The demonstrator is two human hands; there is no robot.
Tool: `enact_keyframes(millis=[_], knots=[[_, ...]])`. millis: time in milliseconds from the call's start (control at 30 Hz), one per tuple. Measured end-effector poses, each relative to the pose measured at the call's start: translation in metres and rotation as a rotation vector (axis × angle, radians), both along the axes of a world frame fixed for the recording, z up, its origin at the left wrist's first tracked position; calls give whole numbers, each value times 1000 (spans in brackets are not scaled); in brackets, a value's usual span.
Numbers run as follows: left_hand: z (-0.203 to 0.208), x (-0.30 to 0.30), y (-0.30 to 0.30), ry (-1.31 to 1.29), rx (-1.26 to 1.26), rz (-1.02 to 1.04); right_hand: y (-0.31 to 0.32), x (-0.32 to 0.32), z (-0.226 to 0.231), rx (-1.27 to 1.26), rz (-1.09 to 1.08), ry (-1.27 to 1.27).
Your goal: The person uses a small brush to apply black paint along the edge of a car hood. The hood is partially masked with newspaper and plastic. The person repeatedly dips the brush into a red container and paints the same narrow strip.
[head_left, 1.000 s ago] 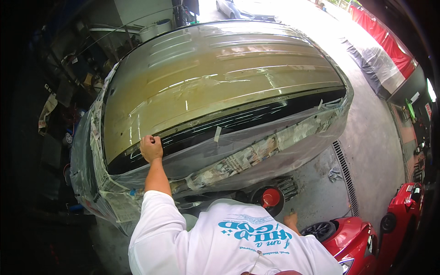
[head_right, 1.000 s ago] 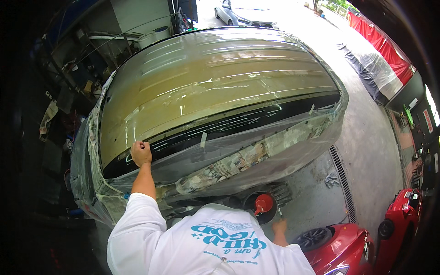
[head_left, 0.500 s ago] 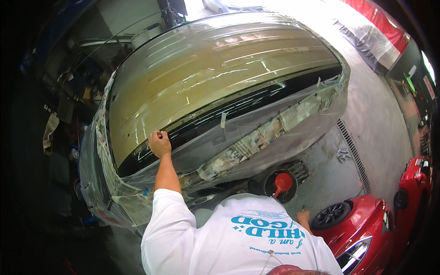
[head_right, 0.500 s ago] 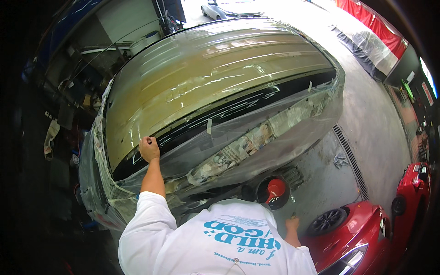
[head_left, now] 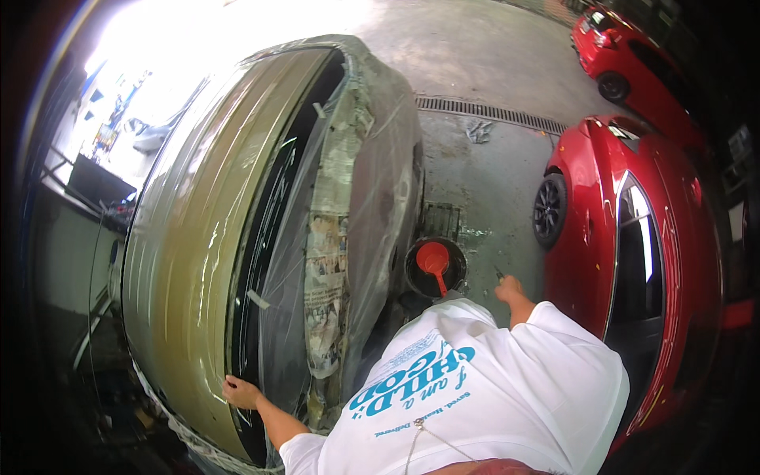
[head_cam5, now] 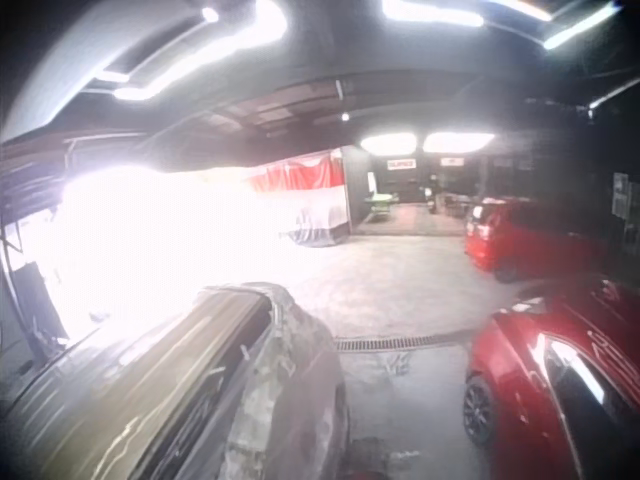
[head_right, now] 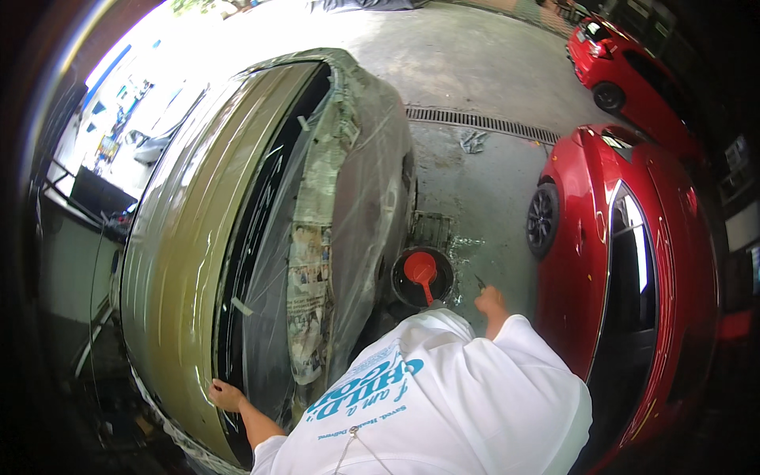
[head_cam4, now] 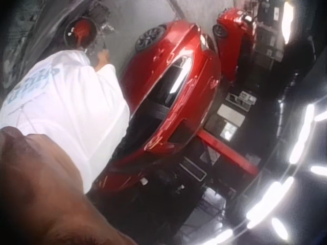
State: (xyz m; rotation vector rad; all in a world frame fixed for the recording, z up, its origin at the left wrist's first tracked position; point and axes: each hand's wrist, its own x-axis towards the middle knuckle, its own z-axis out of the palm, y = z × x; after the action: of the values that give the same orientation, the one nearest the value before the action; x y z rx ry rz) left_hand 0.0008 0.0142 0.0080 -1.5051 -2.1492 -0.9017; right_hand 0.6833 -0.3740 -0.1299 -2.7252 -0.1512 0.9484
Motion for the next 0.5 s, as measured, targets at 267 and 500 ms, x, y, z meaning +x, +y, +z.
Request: enact_keyframes(millis=[267,500], knots=[[-13,-46,26,147,-106,-95,-13,14,-49,44,12,39],[10,-67,-28,86,-82,-7,1,-20,-51,-63,-70,292]])
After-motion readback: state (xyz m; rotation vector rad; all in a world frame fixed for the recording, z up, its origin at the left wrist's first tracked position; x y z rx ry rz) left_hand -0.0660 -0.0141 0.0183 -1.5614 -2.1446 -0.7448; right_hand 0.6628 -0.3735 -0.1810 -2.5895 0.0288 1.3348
